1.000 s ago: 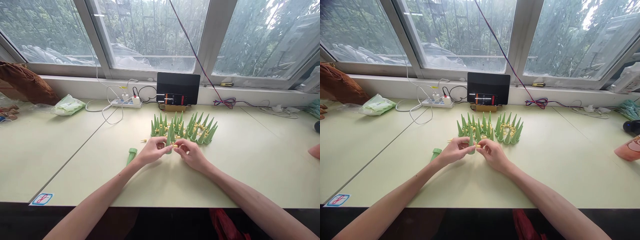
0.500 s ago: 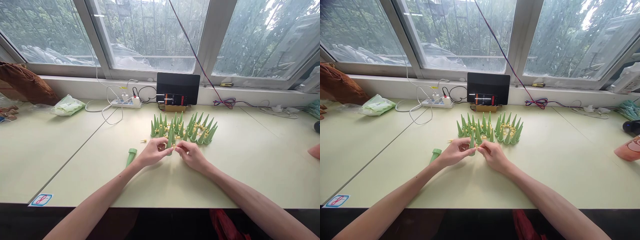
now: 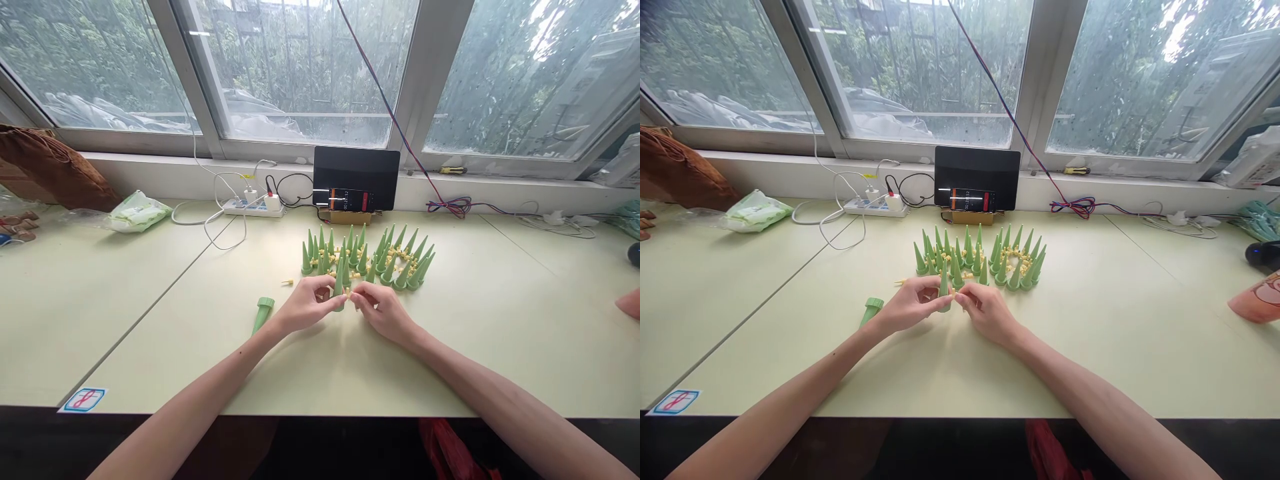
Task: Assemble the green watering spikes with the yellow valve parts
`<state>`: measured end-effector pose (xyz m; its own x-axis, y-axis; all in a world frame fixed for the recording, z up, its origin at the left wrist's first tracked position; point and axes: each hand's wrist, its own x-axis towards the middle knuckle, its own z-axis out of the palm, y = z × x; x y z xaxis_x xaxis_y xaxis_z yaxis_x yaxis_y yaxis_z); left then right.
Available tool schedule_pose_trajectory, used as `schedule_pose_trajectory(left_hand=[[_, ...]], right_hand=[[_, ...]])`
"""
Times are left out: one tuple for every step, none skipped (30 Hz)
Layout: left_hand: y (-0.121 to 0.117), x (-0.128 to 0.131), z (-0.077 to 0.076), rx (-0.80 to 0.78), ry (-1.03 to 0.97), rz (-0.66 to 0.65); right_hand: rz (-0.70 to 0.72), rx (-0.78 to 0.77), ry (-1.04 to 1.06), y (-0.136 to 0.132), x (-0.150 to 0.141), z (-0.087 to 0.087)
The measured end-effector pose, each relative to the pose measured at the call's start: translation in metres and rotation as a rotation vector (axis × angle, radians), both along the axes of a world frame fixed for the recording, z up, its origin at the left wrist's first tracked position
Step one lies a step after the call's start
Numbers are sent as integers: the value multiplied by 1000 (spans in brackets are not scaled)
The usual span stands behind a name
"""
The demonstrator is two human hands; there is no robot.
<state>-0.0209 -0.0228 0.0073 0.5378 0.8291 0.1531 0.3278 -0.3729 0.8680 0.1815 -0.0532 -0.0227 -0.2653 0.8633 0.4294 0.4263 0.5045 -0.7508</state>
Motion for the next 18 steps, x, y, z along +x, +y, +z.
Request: schedule_pose_trajectory(left_hand=[[0,0,0,5,-7,6],[0,0,1,10,-14,12],[0,0,1,14,-19,17],[0,0,1,16,-21,19],[0,0,1,15,-19,18],[0,0,1,13,-14,16],[0,0,0,12,-9,13],[0,0,0,11,-4,10],[0,0,0,11,-1,8],[0,0,0,13,-1,4],[0,0,0,13,-4,-1],[0,0,-1,12,-8,-6],[0,0,-1,8,-13,-13],[0,0,-1,3,-17,-19],[0,0,-1,-1,-21,-24],[0,0,-1,-3,-25,-29],[0,0,-1,-4,-28,-33],[0,0,-1,-4,-31,-35]], right_hand=[[1,-3,9,0,0,0],[1,-1,17,0,0,0],[1,2,23,-1,-1,0],[2,5,27,-1,-1,0],[4,5,32,0,-1,-1],[8,4,36,0,0,-1],[13,0,40,0,0,-2],[19,-3,45,0,0,-2],[22,-7,50,0,0,-3],[25,-10,53,0,0,-3],[27,-13,54,0,0,-3],[29,-13,53,0,0,-3],[31,-14,50,0,0,-2],[33,-14,44,0,1,-2],[33,-14,38,0,1,-1],[32,-14,32,0,1,-1],[29,-15,27,0,1,0],[27,-15,22,0,1,0]])
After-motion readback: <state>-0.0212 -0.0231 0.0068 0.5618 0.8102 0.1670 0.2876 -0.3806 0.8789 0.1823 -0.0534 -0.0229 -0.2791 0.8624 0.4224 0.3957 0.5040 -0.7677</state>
